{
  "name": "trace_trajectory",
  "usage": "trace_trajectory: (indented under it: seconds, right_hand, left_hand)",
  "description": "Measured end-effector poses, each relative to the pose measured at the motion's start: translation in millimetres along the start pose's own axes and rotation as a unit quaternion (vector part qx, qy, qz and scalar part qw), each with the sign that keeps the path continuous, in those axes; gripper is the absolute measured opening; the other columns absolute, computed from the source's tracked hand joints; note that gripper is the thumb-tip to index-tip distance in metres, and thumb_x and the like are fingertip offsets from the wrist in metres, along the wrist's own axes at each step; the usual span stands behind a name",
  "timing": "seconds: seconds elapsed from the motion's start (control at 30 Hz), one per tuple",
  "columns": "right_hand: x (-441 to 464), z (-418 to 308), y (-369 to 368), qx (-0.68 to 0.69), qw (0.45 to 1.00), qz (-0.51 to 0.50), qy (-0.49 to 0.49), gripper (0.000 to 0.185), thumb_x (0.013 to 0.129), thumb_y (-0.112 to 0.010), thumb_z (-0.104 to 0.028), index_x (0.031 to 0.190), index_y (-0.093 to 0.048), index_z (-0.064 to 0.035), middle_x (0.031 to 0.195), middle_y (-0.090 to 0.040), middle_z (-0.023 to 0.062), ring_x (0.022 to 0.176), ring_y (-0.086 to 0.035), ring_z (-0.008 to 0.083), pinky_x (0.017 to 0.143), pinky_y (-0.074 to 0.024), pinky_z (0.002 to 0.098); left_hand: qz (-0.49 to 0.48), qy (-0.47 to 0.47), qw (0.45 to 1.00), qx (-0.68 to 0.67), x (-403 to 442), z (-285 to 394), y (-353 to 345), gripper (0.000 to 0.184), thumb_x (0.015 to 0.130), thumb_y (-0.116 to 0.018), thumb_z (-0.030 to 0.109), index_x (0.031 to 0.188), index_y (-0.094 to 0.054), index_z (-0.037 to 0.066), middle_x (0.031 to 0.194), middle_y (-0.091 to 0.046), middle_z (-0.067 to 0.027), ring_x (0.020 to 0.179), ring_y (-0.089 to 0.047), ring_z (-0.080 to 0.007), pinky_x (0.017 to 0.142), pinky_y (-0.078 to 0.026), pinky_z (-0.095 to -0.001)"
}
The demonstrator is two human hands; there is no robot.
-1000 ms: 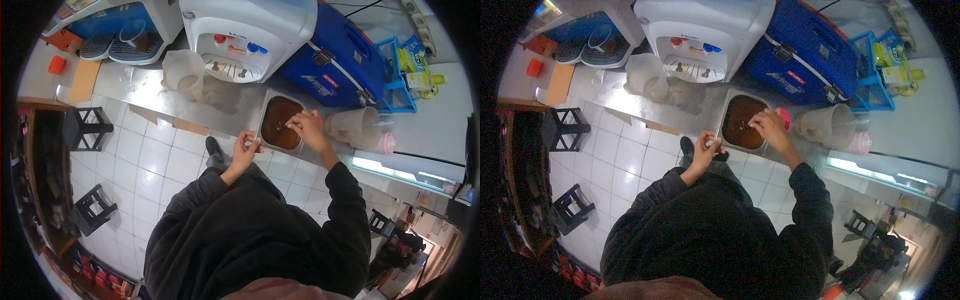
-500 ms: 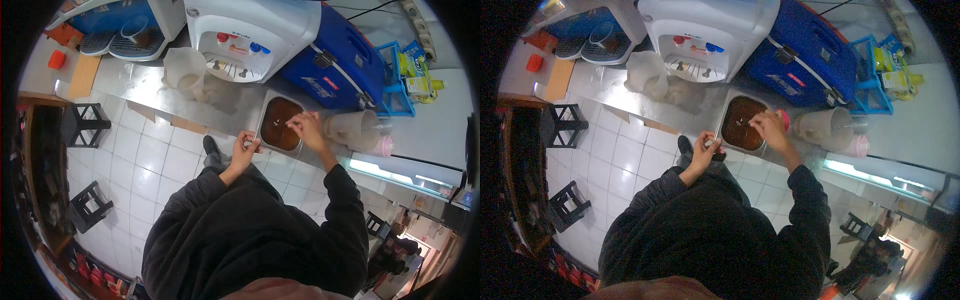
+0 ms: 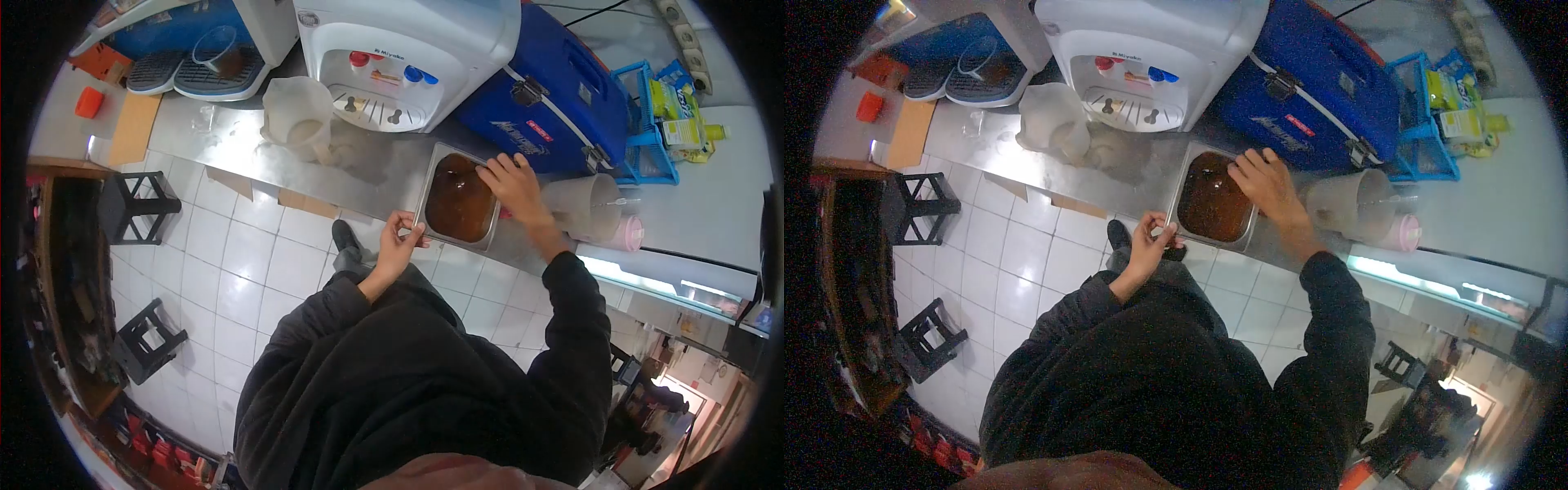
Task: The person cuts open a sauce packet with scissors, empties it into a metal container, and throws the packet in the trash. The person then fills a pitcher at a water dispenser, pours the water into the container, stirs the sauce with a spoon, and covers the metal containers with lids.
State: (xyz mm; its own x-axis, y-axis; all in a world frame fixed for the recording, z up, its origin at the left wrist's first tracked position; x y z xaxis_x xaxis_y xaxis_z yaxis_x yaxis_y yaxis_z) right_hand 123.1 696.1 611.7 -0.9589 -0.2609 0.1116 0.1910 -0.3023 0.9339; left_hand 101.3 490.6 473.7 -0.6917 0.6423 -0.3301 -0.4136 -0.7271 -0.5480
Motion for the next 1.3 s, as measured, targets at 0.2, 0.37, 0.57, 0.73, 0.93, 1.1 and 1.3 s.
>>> trace_trajectory:
  seconds: [0.2,0.37,0.57,0.73,0.93,1.1,1.3]
  right_hand:
    - [-10,5,-17,0.022,0.994,-0.111,0.003,0.017,0.072,-0.058,-0.013,0.088,-0.063,-0.0125,0.088,-0.057,0.0002,0.093,-0.050,0.0175,0.088,-0.0322,0.0380]
    - [-22,4,-7,0.239,0.942,-0.191,-0.136,0.006,0.073,-0.063,-0.016,0.079,-0.064,-0.0132,0.083,-0.059,0.0006,0.086,-0.050,0.0184,0.083,-0.0309,0.0380]
    - [-38,15,-22,0.376,0.880,-0.046,-0.286,0.011,0.073,-0.065,-0.011,0.084,-0.065,-0.0114,0.092,-0.058,0.0057,0.086,-0.052,0.0225,0.084,-0.0354,0.0358]
    - [-53,55,-23,0.496,0.770,0.104,-0.388,0.029,0.067,-0.068,0.004,0.095,-0.063,-0.0050,0.094,-0.057,0.0079,0.083,-0.055,0.0169,0.073,-0.0456,0.0310]
    - [-77,38,-119,0.724,0.403,0.305,-0.469,0.026,0.085,-0.059,-0.014,0.104,-0.059,0.0039,0.105,-0.058,0.0102,0.098,-0.053,0.0140,0.083,-0.0427,0.0278]
    - [-61,4,-122,0.735,0.416,0.224,-0.487,0.043,0.095,-0.039,-0.034,0.109,-0.058,0.0020,0.109,-0.057,0.0120,0.099,-0.053,0.0156,0.087,-0.0426,0.0265]
    - [-60,-18,-103,0.704,0.427,0.253,-0.507,0.042,0.094,-0.042,-0.032,0.101,-0.063,0.0026,0.110,-0.059,0.0095,0.102,-0.052,0.0179,0.092,-0.0387,0.0307]
  left_hand:
    - [0.003,0.010,1.000,-0.021,1,-6,2,0.019,0.086,-0.057,0.007,0.100,-0.046,0.001,0.085,-0.049,-0.0035,0.065,-0.060,-0.0147,0.059,-0.054,-0.0257]
    - [0.000,0.021,1.000,-0.008,0,-6,3,0.024,0.087,-0.056,0.011,0.106,-0.046,-0.001,0.086,-0.049,-0.0036,0.067,-0.061,-0.0161,0.063,-0.054,-0.0268]
    - [-0.011,0.035,0.999,-0.010,-2,-6,1,0.029,0.089,-0.054,0.015,0.111,-0.045,-0.002,0.090,-0.051,-0.0048,0.071,-0.063,-0.0178,0.066,-0.054,-0.0291]
    - [0.039,0.004,0.999,0.011,-11,0,-9,0.031,0.088,-0.056,0.016,0.112,-0.048,-0.002,0.091,-0.053,-0.0061,0.070,-0.063,-0.0173,0.066,-0.054,-0.0285]
    - [0.102,0.021,0.994,-0.015,-13,-10,-10,0.033,0.087,-0.058,0.018,0.111,-0.052,-0.003,0.089,-0.054,-0.0058,0.071,-0.062,-0.0158,0.066,-0.054,-0.0281]
    - [0.104,-0.001,0.994,-0.018,-15,-5,-14,0.036,0.086,-0.059,0.018,0.113,-0.052,-0.005,0.083,-0.053,-0.0036,0.068,-0.061,-0.0154,0.067,-0.055,-0.0294]
    - [0.087,-0.048,0.994,0.035,-24,-1,1,0.039,0.086,-0.059,0.017,0.114,-0.051,-0.010,0.082,-0.055,-0.0057,0.068,-0.061,-0.0164,0.066,-0.053,-0.0281]
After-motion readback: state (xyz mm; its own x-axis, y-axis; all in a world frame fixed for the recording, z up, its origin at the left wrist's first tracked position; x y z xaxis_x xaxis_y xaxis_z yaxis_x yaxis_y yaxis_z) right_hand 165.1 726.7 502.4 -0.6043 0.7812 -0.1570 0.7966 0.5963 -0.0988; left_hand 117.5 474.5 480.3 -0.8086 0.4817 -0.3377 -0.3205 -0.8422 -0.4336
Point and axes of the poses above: each hand's wrist, its own x-axis towards the middle knuckle, its own y-axis out of the back of the hand, z = x × y, the point moved 3 cm from there along x, towards the middle knuckle
